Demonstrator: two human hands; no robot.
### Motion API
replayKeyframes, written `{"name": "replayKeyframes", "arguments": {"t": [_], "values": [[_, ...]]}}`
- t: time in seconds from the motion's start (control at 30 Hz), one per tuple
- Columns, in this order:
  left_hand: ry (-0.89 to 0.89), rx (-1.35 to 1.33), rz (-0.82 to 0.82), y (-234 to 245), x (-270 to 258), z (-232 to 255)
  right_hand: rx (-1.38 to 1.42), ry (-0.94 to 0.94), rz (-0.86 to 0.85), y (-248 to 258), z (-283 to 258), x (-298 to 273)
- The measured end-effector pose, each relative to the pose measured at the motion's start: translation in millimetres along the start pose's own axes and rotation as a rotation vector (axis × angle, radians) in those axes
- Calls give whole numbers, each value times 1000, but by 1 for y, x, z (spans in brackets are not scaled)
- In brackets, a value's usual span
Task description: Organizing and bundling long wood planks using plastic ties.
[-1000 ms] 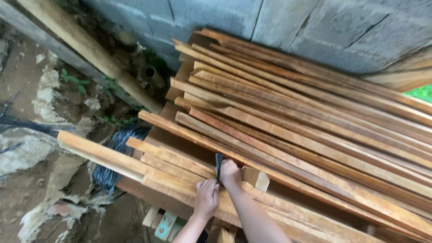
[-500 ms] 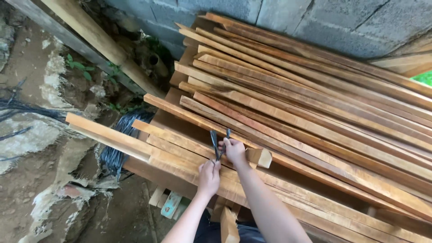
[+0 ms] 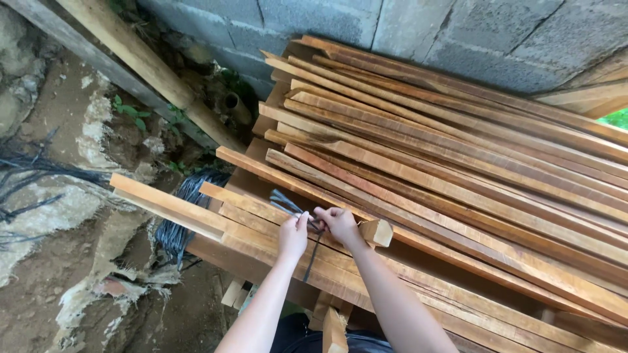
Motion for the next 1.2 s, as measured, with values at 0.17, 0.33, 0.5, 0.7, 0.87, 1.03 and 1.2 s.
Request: {"name": "replayKeyframes", "arguments": {"t": [0.17,0.33,0.5,0.7,0.87,1.03,1.2], "values": [[-27,69,-44,-13,38,18,-220,61,-85,-4,-34,-35],[-85,182,-94,-15,41,48,-474,264,-111,-12,-43,-47],[-129,330,-324,-4,45,20,-451,172,-70,-5,-15,-32],[-306,683,-476,-3,24,16,-240,204,-97,-2,-16,-30],[-351,706,-329,14,16,25,-132,115,-47,-2,-20,-30],[-431,860,-257,28,-5,40,-149,104,-21,1,-12,-25],[-302,766,-249,13,2,14,-206,94,-51,1,-6,-26]]}}
Point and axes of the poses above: each hand's wrist, its own x-axis towards the middle knuckle, its own y-axis out of the back of the hand, z = x × y, the point moved 3 cm from there along x, towards the middle knuckle, and after that the axes turned 3 degrees about x, right-handed, at the moved point
